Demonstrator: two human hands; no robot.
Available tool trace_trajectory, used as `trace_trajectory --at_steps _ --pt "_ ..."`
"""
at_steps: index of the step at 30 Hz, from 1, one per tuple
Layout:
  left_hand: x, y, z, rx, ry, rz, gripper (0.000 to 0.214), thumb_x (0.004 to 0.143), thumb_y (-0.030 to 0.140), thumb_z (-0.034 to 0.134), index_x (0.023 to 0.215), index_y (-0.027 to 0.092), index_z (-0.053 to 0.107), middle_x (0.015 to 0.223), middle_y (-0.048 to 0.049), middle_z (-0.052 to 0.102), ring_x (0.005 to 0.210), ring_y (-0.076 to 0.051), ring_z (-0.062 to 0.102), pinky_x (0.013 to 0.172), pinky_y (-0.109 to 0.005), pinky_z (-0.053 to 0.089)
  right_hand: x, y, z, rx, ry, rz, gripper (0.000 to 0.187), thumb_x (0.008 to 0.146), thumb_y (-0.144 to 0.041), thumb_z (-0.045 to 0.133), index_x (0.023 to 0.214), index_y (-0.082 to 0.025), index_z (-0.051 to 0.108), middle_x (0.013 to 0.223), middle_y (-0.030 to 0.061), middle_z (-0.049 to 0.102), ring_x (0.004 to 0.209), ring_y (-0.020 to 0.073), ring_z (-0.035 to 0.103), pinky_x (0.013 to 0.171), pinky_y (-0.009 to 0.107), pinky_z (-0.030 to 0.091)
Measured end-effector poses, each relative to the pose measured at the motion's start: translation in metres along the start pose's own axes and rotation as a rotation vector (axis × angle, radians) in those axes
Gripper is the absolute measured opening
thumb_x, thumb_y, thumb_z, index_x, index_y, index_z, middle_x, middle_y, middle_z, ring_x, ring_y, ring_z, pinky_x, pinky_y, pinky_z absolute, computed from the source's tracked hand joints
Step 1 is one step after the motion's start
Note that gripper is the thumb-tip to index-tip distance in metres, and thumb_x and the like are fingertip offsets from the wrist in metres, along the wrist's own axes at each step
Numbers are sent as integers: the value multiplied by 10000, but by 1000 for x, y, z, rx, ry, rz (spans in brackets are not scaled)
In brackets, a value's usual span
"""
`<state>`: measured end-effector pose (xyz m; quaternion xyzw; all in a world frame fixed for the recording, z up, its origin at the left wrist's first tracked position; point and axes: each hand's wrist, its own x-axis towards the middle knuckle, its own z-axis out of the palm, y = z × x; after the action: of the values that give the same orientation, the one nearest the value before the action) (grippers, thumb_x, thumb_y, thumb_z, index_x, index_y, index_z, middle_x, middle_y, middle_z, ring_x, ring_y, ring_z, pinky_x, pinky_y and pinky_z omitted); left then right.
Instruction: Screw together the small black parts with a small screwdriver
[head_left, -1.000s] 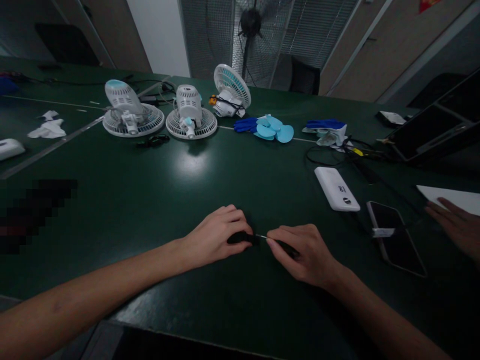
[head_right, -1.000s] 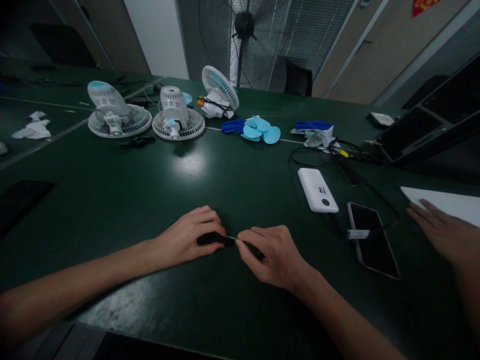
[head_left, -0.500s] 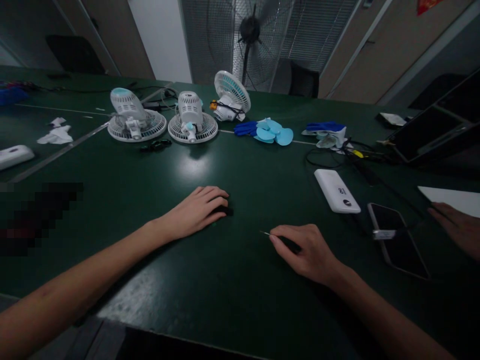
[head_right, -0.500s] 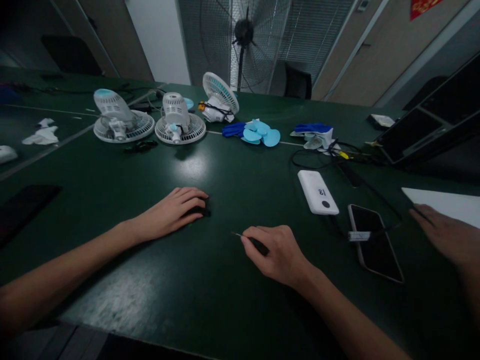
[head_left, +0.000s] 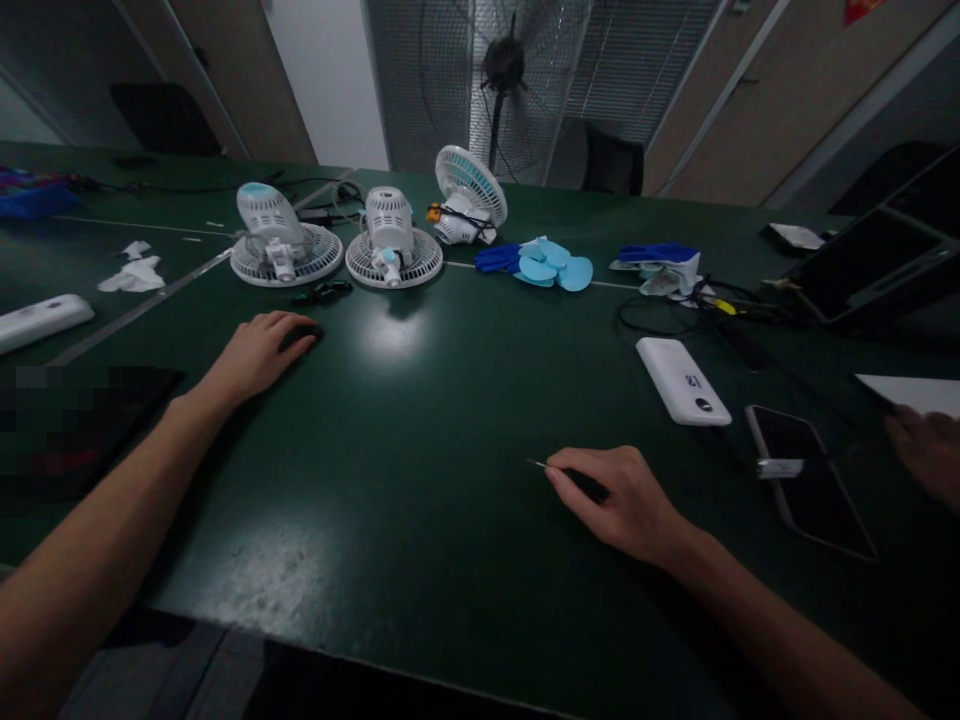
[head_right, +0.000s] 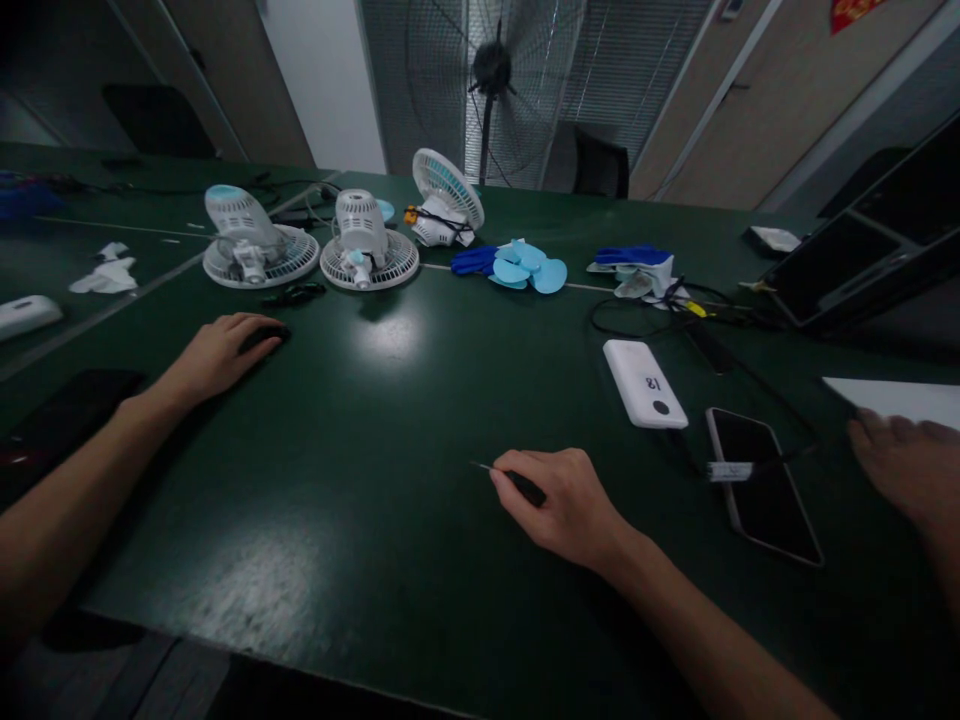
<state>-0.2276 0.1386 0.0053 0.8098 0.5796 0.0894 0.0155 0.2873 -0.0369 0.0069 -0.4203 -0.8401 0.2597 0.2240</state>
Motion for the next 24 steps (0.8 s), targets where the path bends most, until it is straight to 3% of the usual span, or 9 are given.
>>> trace_trajectory --at_steps 4,9,13,17,24 --pt "-2 2 0 -60 43 -32 569 1059 502 384 1411 82 537 1356 -142 587 1201 -263 513 1072 -407 386 1 -1 0 6 -10 6 237 1071 -308 502 1033 -184 699 824 6 704 643 111 618 604 252 451" --pt "-11 -22 -6 -113 165 -26 577 1010 570 374 1283 137 639 1247 -132 636 1055 -250 615 948 -361 495 2 -1 0 -29 7 9 224 1063 -309 516 1027 -196 706 807 -8 700 627 104 615 602 258 437" --pt "-17 -31 -13 -154 65 29 549 901 676 532 1121 214 733 1096 -80 691 920 -231 652 830 -323 528 1 1 1 -14 -2 13 223 1065 -320 519 1040 -198 705 823 -8 707 639 102 622 603 249 443" --pt "-16 -25 -12 -190 -4 49 596 868 753 531 1060 245 777 1123 -71 710 959 -248 675 909 -351 526 1 1 0 -16 -15 13 245 1067 -332 507 1033 -193 706 827 2 715 641 110 625 609 255 447" --pt "-14 -26 -6 -113 8 79 508 926 647 496 1068 231 751 1173 -89 689 998 -258 674 944 -370 520 2 -2 -2 -7 -13 8 275 1068 -343 495 1022 -187 717 811 9 718 631 112 626 603 255 453"
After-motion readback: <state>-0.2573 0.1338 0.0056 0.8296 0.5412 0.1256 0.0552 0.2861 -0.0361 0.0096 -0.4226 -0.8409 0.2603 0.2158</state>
